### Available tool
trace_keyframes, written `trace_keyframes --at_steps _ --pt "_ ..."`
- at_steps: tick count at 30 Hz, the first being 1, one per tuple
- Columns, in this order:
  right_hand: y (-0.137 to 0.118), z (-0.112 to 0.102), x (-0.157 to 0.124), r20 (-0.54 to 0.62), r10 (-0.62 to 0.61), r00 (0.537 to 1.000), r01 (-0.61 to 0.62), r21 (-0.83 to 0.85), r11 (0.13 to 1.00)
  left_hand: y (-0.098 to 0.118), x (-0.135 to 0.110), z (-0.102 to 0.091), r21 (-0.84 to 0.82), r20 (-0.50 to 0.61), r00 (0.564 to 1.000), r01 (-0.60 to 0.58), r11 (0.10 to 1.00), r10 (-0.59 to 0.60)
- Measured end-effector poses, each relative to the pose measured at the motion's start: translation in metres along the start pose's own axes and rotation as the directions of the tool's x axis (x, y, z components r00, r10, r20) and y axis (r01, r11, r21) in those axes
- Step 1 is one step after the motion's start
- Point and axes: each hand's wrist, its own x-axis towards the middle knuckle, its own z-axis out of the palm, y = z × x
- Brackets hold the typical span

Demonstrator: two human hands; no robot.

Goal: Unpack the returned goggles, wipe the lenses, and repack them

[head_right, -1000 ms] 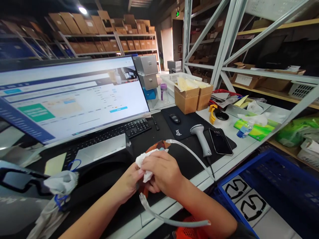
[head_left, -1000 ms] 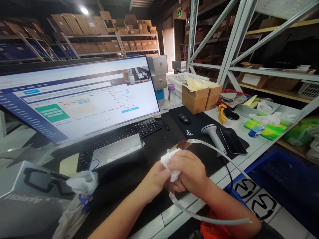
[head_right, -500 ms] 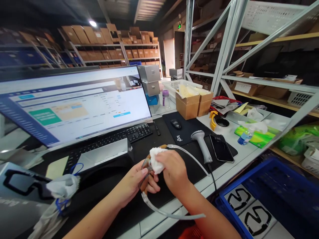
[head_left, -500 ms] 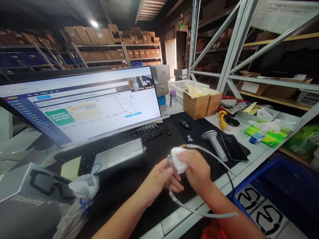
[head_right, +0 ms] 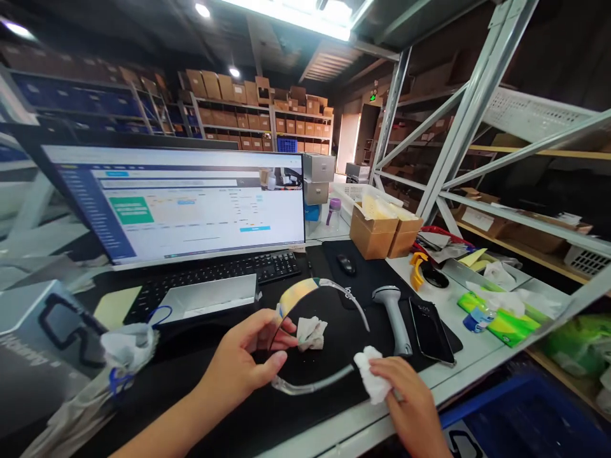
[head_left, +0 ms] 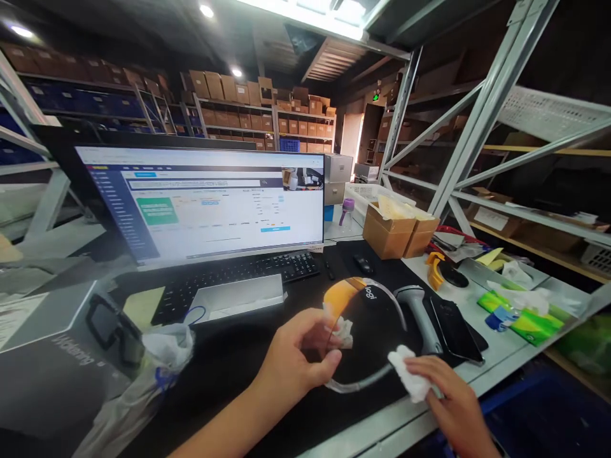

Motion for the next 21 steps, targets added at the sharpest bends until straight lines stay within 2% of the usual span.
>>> trace_keyframes --at_steps 2,5,8,9,11,13,14,15,17,19,21 --pt "0.02 -0.024 0.001 -0.105 0.1 0.989 -0.121 -0.218 0.968 0.007 -0.001 -0.004 0.201 -0.062 0.987 -0.133 0.97 0.148" --pt "0.058 -0.053 0.026 -0.255 0.165 0.953 -0.283 -0.547 0.788 0.014 -0.001 -0.008 0.47 -0.07 0.935 -0.277 0.838 0.349" --pt "0.106 -0.063 0.064 -0.244 0.267 0.932 -0.36 -0.713 0.602 0.015 -0.002 -0.008 0.583 -0.057 0.891 -0.335 0.74 0.449" --pt "0.123 -0.063 0.075 -0.227 0.346 0.91 -0.391 -0.746 0.539 0.015 -0.002 -0.008 0.601 -0.047 0.884 -0.347 0.72 0.466" --pt "0.151 -0.06 0.091 -0.159 0.554 0.817 -0.447 -0.782 0.435 0.013 -0.003 -0.007 0.623 -0.028 0.874 -0.365 0.692 0.486" --pt "0.169 -0.057 0.098 -0.096 0.673 0.733 -0.471 -0.786 0.4 0.012 -0.003 -0.008 0.639 -0.018 0.865 -0.376 0.671 0.501" --pt "0.173 -0.055 0.1 -0.077 0.686 0.723 -0.471 -0.782 0.409 0.011 -0.003 -0.008 0.645 -0.017 0.862 -0.378 0.664 0.507" --pt "0.171 -0.053 0.1 -0.065 0.672 0.738 -0.458 -0.779 0.427 0.01 -0.003 -0.008 0.651 -0.013 0.861 -0.379 0.658 0.509" --pt "0.154 -0.046 0.1 -0.032 0.596 0.803 -0.419 -0.741 0.525 0.008 -0.002 -0.01 0.659 -0.009 0.86 -0.379 0.65 0.51" --pt "0.117 -0.033 0.099 0.043 0.504 0.863 -0.384 -0.594 0.707 0.007 -0.001 -0.011 0.662 -0.006 0.863 -0.376 0.649 0.505" --pt "0.068 -0.013 0.098 0.181 0.431 0.884 -0.366 -0.306 0.879 0.005 0.0 -0.011 0.659 -0.005 0.866 -0.373 0.653 0.499"
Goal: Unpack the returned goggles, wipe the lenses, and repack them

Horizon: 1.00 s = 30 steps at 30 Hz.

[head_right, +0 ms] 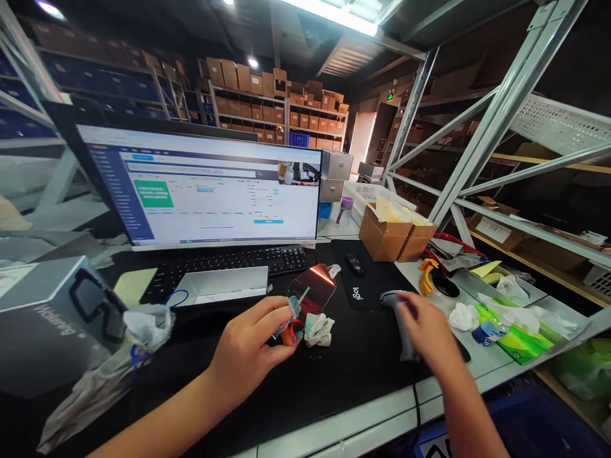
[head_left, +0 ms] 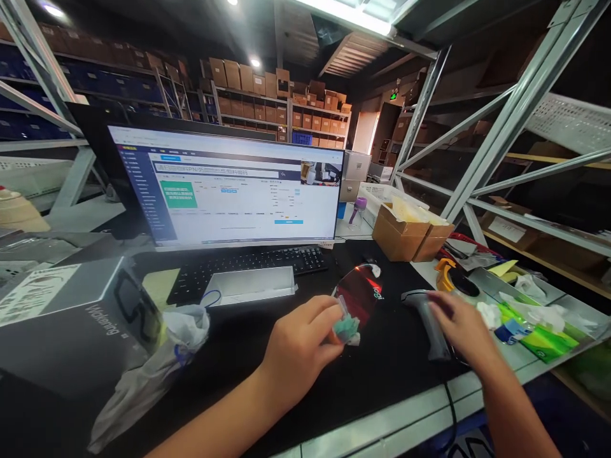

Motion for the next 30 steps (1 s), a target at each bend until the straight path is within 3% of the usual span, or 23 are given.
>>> trace_keyframes --at_steps 1,3,6,9,12,14,15,17,19,21,23,25,30 --pt "-0.026 0.007 -0.009 0.097 -0.055 0.994 0.042 0.131 0.99 -0.001 0.0 0.0 -0.003 0.005 1.0 0.004 1.0 -0.004" --pt "-0.074 0.025 -0.023 0.317 -0.185 0.93 0.085 0.305 0.949 -0.001 0.0 0.0 -0.001 0.013 1.0 -0.002 1.0 0.002" --pt "-0.12 0.056 -0.029 0.395 -0.295 0.87 0.176 0.31 0.934 -0.001 0.0 0.0 0.015 0.009 0.999 -0.031 0.999 0.031" --pt "-0.133 0.083 -0.02 0.419 -0.275 0.865 0.224 0.166 0.96 0.0 0.001 -0.001 0.042 0.0 0.998 -0.059 0.997 0.059" --pt "-0.129 0.095 -0.01 0.424 -0.268 0.865 0.224 0.152 0.963 0.0 0.001 -0.002 0.07 -0.003 0.997 -0.072 0.995 0.072" --pt "-0.122 0.089 -0.009 0.338 -0.278 0.899 0.227 0.182 0.957 -0.001 0.002 -0.002 0.083 0.003 0.998 -0.068 0.994 0.068" --pt "-0.119 0.081 -0.01 0.237 -0.276 0.932 0.23 0.202 0.952 -0.002 0.002 -0.002 0.091 0.007 0.998 -0.066 0.994 0.065" --pt "-0.113 0.056 -0.016 -0.077 -0.232 0.97 0.243 0.224 0.944 -0.004 0.002 -0.001 0.117 0.015 0.998 -0.067 0.991 0.065" --pt "-0.112 0.024 -0.023 -0.393 -0.159 0.906 0.252 0.198 0.947 -0.005 0.001 0.001 0.163 0.025 0.996 -0.083 0.983 0.08" --pt "-0.117 -0.008 -0.028 -0.563 -0.139 0.814 0.271 0.157 0.95 -0.005 0.001 0.003 0.221 0.046 0.993 -0.117 0.968 0.109" --pt "-0.128 -0.03 -0.03 -0.62 -0.215 0.755 0.362 0.12 0.924 -0.003 0.001 0.006 0.275 0.08 0.986 -0.16 0.948 0.144" --pt "-0.143 -0.039 -0.03 -0.586 -0.345 0.733 0.481 0.088 0.872 0.001 0.002 0.007 0.317 0.107 0.976 -0.213 0.924 0.189" --pt "-0.175 -0.02 -0.035 -0.408 -0.558 0.723 0.678 0.265 0.686 0.007 0.004 0.006 0.343 0.098 0.961 -0.277 0.897 0.26"
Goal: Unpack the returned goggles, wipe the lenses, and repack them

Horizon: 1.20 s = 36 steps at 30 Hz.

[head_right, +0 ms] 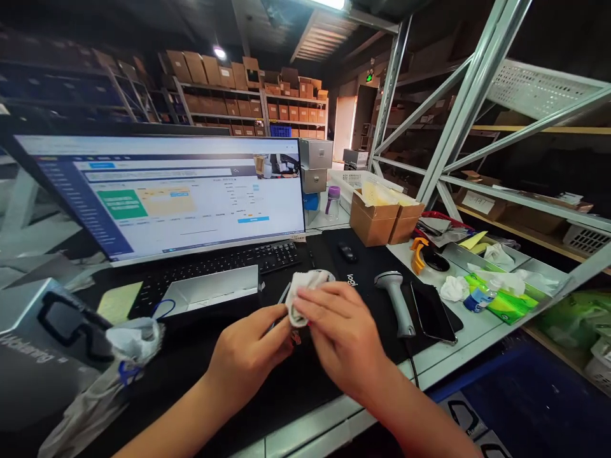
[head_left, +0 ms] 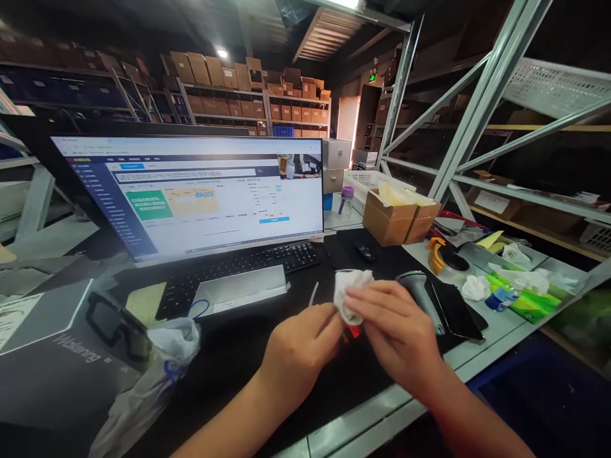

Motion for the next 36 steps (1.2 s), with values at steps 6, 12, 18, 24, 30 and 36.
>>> trace_keyframes --at_steps 6,12,18,24,30,36 --pt "0.007 0.011 0.0 -0.067 0.014 0.998 -0.025 -0.158 0.987 -0.004 -0.007 0.004 -0.067 -0.015 1.0 0.026 0.997 -0.027" --pt "0.042 -0.004 -0.017 -0.351 0.47 0.81 -0.485 0.047 0.873 -0.005 -0.009 0.002 -0.081 -0.029 0.995 0.097 0.992 -0.099" --pt "0.03 0.038 -0.056 -0.051 0.929 0.366 -0.559 0.786 0.263 -0.005 -0.007 0.006 -0.143 -0.09 0.985 0.133 0.981 -0.146" --pt "-0.013 0.058 -0.03 0.331 0.76 0.56 -0.379 0.918 -0.12 -0.001 -0.01 0.012 -0.088 0.012 0.974 0.227 0.97 -0.227" --pt "-0.014 0.057 -0.028 0.317 0.793 0.52 -0.238 0.946 -0.222 0.003 -0.008 0.01 0.034 0.043 0.979 0.199 0.979 -0.2" --pt "-0.009 0.058 -0.022 0.421 0.766 0.485 -0.25 0.907 -0.34 0.005 -0.008 0.01 0.016 0.076 0.987 0.142 0.99 -0.143"
